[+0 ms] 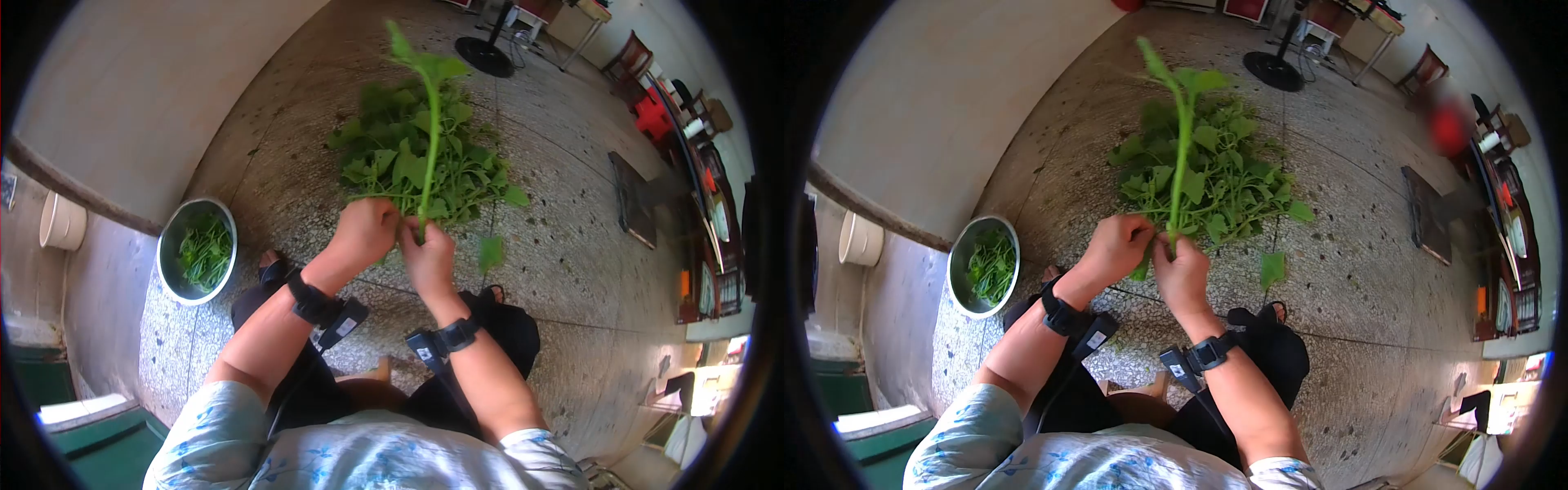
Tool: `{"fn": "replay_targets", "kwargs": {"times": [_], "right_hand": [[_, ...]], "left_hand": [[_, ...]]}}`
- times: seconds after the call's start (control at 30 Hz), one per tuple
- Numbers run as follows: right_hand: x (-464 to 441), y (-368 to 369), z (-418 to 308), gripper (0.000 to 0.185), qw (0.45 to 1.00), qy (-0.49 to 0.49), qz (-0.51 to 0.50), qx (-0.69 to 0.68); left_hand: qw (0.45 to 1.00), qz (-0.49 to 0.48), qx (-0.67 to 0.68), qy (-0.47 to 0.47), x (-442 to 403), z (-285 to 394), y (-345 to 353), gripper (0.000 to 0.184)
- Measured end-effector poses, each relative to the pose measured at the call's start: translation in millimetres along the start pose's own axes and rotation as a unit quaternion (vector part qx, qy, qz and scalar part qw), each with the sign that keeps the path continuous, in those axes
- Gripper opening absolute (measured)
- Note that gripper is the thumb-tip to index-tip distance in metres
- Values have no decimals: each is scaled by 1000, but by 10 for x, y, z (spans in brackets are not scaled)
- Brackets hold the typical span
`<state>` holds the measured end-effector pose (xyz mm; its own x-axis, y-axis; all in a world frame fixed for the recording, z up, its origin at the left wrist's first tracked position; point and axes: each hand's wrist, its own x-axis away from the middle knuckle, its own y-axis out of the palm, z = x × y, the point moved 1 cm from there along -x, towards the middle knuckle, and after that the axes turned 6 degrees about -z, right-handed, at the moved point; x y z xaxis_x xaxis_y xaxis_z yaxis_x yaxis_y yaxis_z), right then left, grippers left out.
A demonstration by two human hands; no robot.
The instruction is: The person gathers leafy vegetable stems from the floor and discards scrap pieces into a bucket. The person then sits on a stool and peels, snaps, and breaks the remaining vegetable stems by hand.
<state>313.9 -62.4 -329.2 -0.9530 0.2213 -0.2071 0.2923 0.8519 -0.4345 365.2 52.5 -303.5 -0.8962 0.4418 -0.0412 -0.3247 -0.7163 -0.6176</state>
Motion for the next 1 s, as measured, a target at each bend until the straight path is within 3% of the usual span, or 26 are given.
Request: {"fn": "replay_targets", "kwargs": {"times": [0.17,0.4,0.63,0.7,0.83,1.0], "right_hand": [[12,17,-2,10,997,-54,26,42],[38,28,-51,11,994,-73,-17,75],[71,53,-37,10,993,-69,-33,90],[75,60,-52,10,993,-80,-23,88],[61,39,-88,10,994,-84,0,77],[47,31,-83,10,992,-78,-6,103]], "left_hand": [[1000,-17,-23,-8,59,-82,8,14],[990,-79,97,-64,92,-215,-1,13],[991,-100,56,-63,133,-177,-17,13],[980,-118,148,-62,111,-280,16,13],[973,-90,199,-76,119,-240,28,14],[989,-34,135,-50,138,-173,62,15]]}}
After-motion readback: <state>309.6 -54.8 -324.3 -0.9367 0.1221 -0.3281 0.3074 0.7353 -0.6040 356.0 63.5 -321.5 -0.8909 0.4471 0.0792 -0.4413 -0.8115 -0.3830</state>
